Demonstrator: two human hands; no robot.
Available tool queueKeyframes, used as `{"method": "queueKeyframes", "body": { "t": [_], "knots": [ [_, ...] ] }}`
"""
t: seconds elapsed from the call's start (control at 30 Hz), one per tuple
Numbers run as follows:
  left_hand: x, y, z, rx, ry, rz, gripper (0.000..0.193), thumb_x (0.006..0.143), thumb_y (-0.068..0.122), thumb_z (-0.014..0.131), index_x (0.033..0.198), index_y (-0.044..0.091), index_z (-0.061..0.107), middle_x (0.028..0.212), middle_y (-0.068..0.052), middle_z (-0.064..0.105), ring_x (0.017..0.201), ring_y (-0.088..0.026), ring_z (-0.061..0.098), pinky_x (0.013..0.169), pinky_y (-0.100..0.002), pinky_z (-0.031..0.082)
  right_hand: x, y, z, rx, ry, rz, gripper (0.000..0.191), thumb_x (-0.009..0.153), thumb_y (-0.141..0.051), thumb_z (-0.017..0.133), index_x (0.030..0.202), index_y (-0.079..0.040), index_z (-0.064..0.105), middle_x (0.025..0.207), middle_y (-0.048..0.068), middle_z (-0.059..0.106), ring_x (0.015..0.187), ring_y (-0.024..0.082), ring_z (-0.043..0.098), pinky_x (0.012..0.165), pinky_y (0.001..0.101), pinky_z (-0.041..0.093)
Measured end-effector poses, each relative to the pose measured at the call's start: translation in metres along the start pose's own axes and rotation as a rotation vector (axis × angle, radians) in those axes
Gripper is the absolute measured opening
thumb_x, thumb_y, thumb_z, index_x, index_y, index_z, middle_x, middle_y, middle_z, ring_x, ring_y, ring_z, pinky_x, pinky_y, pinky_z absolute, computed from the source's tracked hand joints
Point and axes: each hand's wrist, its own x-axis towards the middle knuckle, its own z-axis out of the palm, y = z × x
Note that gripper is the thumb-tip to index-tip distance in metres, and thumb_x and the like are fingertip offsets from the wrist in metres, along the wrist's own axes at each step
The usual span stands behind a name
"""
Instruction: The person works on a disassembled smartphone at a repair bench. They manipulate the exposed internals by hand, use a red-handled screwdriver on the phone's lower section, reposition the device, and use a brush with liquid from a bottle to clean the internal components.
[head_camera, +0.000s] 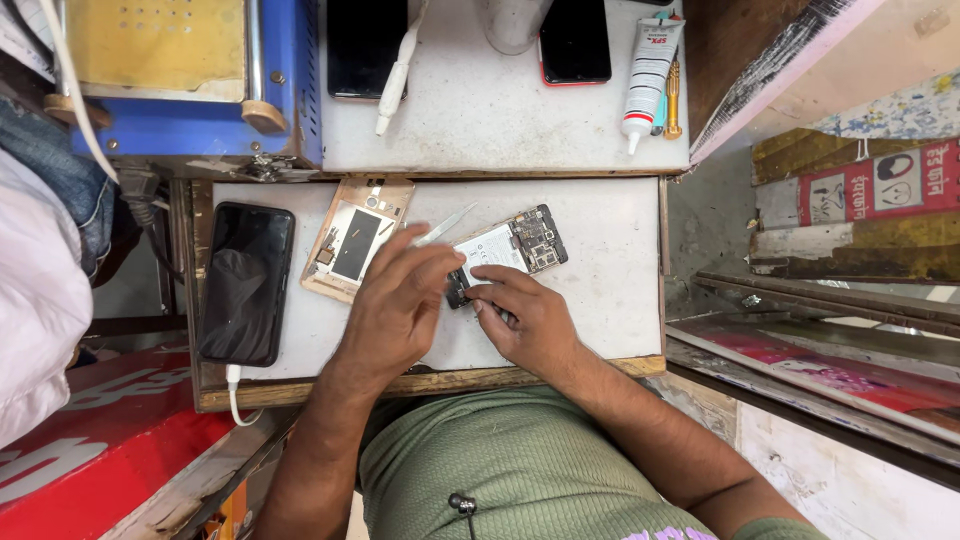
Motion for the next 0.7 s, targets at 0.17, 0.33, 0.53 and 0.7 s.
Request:
{"method": "queueKeyframes", "body": {
  "t": [0.17,0.33,0.53,0.7],
  "knots": [
    [-0.003,-0.002,-0.001,-0.009,0.001,0.001,0.051,0.089,-0.008,0.069,0.131,0.020,0.061,0.112,-0.009,0.067,0.123,-0.033,0.066,0.109,-0.050,0.052,0.001,0.000,0.001,-0.006,-0.015,0.034,0.017,0.091,-0.008,0.073,0.108,-0.007,0.078,0.124,0.008,0.072,0.084,0.015,0.076,0.059,0.0241,0.062],
    [-0.012,-0.007,0.006,0.141,0.073,0.092,0.048,0.093,0.002,0.072,0.134,0.010,0.049,0.116,-0.014,0.070,0.116,-0.037,0.067,0.096,-0.049,0.057,0.001,0.001,0.000,0.004,-0.020,0.042,0.017,0.091,-0.008,0.073,0.108,-0.007,0.078,0.124,0.007,0.073,0.079,0.013,0.075,0.059,0.0242,0.061],
    [-0.029,-0.044,-0.016,0.111,0.537,-0.115,0.050,0.110,-0.006,0.065,0.148,0.001,0.032,0.109,-0.019,0.074,0.097,-0.025,0.079,0.078,-0.031,0.065,-0.001,0.003,-0.001,0.012,-0.012,0.014,0.017,0.093,-0.008,0.072,0.109,-0.008,0.078,0.126,0.007,0.072,0.078,0.011,0.073,0.058,0.0216,0.059],
    [-0.048,-0.058,-0.034,0.234,0.524,-0.193,0.062,0.107,-0.008,0.066,0.155,0.002,0.029,0.108,-0.020,0.073,0.092,-0.024,0.076,0.082,-0.031,0.064,0.002,0.002,-0.001,0.010,-0.033,0.028,0.016,0.093,-0.009,0.071,0.108,-0.009,0.078,0.126,0.007,0.073,0.075,0.010,0.073,0.055,0.0213,0.058]
  ]
}}
